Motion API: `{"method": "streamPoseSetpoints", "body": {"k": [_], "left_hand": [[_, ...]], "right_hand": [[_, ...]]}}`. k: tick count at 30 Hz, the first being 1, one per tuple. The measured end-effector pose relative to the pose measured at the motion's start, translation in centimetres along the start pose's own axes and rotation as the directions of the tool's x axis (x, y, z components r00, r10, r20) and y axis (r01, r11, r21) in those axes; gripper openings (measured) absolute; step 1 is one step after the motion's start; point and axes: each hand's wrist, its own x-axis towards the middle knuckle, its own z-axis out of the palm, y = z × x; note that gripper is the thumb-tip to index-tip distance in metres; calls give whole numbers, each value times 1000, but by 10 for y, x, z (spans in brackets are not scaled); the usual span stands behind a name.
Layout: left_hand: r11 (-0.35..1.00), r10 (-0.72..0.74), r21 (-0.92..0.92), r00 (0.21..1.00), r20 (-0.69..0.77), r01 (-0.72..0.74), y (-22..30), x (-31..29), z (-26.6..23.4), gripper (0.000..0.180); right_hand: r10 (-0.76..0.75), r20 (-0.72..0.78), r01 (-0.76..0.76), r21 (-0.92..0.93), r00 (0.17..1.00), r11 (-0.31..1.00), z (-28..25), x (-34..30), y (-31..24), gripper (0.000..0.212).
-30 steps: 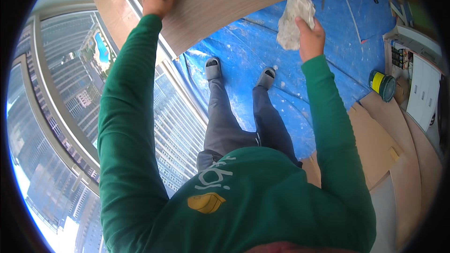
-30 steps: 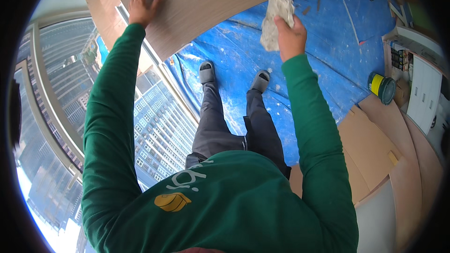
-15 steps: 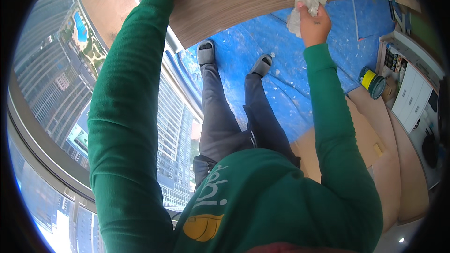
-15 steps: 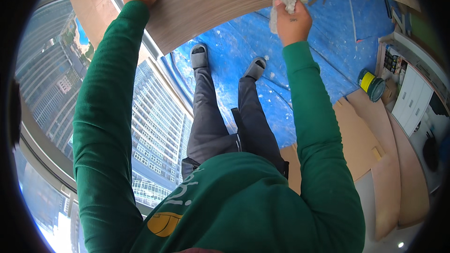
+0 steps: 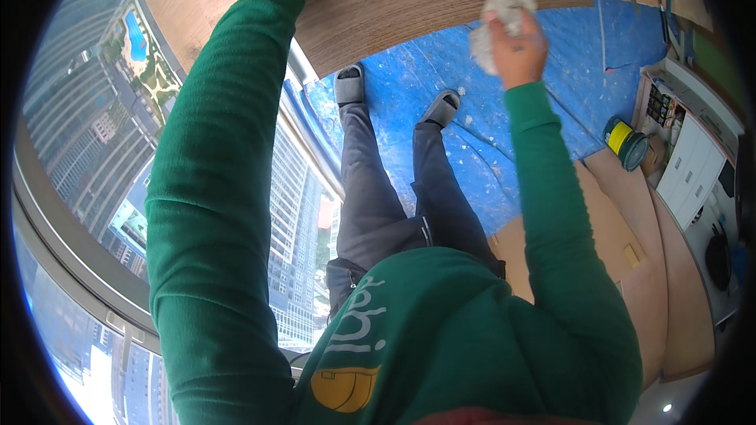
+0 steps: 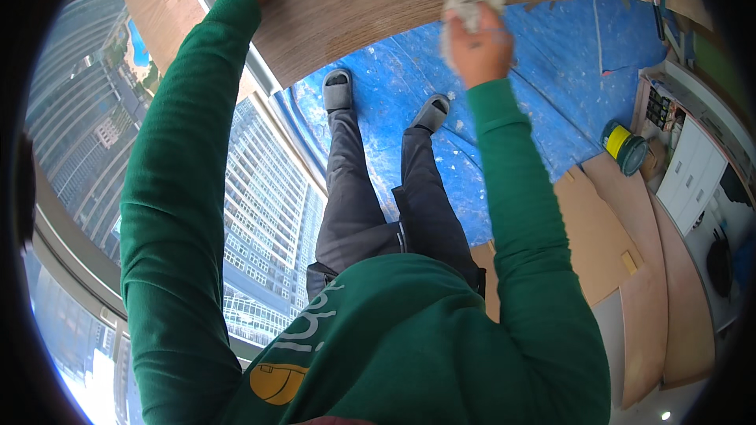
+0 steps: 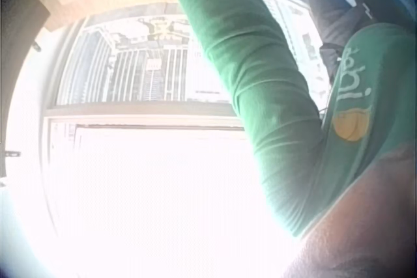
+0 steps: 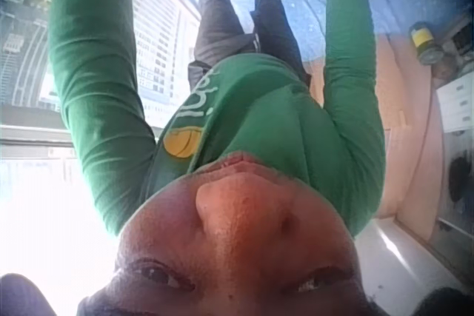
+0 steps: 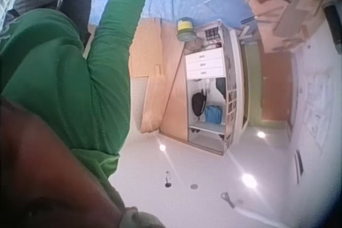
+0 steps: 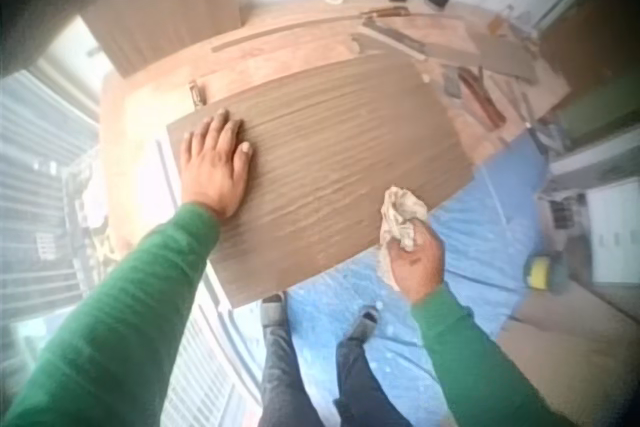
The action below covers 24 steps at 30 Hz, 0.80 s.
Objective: The person wipes a wooden cabinet door with a cloth, then uses a hammer to tap along the edge of the door. The person continues to tap the door with the hammer while holding it in place.
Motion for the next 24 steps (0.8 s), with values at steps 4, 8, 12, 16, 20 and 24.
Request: {"method": "streamPoseSetpoints", "body": {"k": [4, 8, 12, 16, 20, 24], "left_hand": [[1000, -7, 17, 999, 42, 6, 6, 3, -4, 56], [1000, -3, 11, 998, 62, 3, 4, 1, 2, 58], [1000, 3, -3, 999, 43, -3, 0, -1, 2, 59], [1000, -12, 3, 998, 57, 12, 4, 0, -6, 59], [1000, 14, -2, 999, 51, -14, 4, 5, 2, 60], [1000, 10, 8, 999, 47, -11, -3, -1, 0, 61]], "right_hand": [[-66, -23, 69, 183, 998, 981, 11, -9, -15, 25], [-259, 182, 273, -52, 948, 961, 66, -63, -64, 27], [-208, 164, 223, -84, 964, 971, 28, -38, -32, 23], [-111, 158, 125, -87, 981, 988, 6, -13, -26, 20], [-314, 289, 359, -119, 905, 926, 55, -52, -69, 24], [-304, 209, 336, -135, 929, 932, 18, -30, -34, 26]]}}
